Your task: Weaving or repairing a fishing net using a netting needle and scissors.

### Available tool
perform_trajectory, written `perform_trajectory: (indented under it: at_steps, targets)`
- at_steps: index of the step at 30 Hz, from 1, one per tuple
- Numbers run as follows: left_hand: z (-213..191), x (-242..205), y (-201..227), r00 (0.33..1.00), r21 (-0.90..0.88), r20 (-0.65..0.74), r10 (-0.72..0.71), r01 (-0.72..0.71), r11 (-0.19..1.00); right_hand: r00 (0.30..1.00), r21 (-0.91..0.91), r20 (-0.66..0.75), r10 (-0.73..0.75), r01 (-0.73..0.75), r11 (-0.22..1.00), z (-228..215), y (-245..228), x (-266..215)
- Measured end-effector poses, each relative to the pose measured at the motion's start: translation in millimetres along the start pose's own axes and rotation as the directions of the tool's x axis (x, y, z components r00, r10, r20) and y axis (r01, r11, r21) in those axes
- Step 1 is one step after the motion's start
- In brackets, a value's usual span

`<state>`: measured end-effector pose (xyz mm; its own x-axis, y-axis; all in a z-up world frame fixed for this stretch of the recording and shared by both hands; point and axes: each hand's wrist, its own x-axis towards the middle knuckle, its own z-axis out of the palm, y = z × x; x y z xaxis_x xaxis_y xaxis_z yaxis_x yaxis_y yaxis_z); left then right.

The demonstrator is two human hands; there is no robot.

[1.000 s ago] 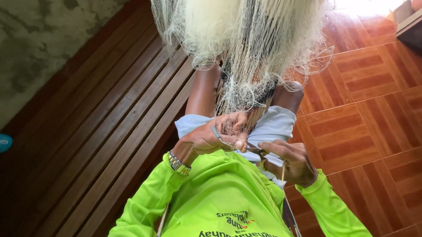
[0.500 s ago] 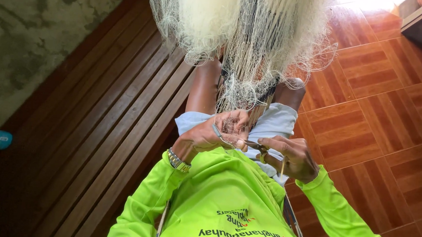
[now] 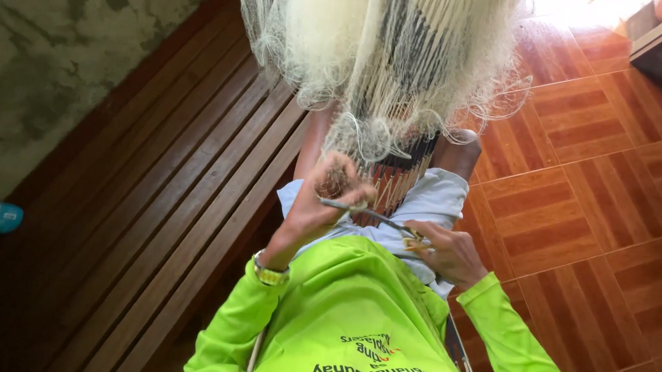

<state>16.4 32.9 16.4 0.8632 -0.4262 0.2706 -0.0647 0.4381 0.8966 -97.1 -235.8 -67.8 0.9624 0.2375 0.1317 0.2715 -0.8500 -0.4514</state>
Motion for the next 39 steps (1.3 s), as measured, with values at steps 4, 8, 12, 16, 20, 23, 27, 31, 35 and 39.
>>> perform_trajectory:
  at_steps: [4, 8, 12, 16, 20, 23, 27, 31, 35, 39]
  targets:
    - [-9.1, -6.7, -19.7, 0.943, 0.579, -0.258, 0.211, -0.024, 0.815, 0.984, -0.088, 0.141, 0.105, -0.093, 0.992, 26.7, 16.5, 5.0]
    - [-9.0, -7.4, -22.0, 0.850, 0.775, -0.191, 0.490, -0.176, 0.608, 0.900, -0.328, 0.350, 0.261, -0.143, 0.934, 30.5, 24.7, 21.2]
    - [-13.6, -8.2, -34.5, 0.881, 0.779, -0.179, 0.438, -0.145, 0.610, 0.833, -0.423, 0.440, 0.336, -0.137, 0.896, 23.0, 25.8, 34.6]
    - [-3.9, -8.1, -24.3, 0.880, 0.743, -0.157, 0.448, -0.193, 0.640, 0.806, -0.370, 0.487, 0.335, -0.157, 0.916, 11.5, 29.8, 39.8]
    - [-6.7, -6.6, -30.5, 0.902, 0.619, -0.209, 0.378, -0.177, 0.765, 0.851, -0.143, 0.401, 0.340, -0.308, 0.940, -29.9, -4.4, 50.2]
    - [2.3, -7.6, -13.4, 0.937, 0.383, -0.242, 0.254, -0.148, 0.912, 0.905, 0.189, 0.206, 0.372, -0.409, 0.893, -39.2, -28.0, 58.6]
    - [2.9, -3.7, -7.4, 0.981, 0.071, -0.174, 0.084, -0.073, 0.995, 0.843, 0.652, 0.344, 0.414, -0.532, 0.540, -38.6, -53.4, 64.0]
    - [-1.0, -7.3, -18.2, 0.993, -0.078, -0.116, 0.017, -0.026, 0.997, 0.970, 0.967, 0.232, 0.072, -0.238, 0.095, 22.8, -30.8, 82.0]
    - [-1.8, -8.6, -15.6, 0.990, -0.115, -0.140, -0.035, 0.019, 0.993, 0.996, 0.994, 0.072, -0.059, -0.076, -0.075, 15.6, -42.9, 89.4]
    - [-2.9, -11.0, -13.7, 0.986, -0.129, -0.150, -0.070, 0.050, 0.990, 0.990, 0.946, -0.041, 0.136, -0.005, 0.323, -17.1, -68.7, 79.3]
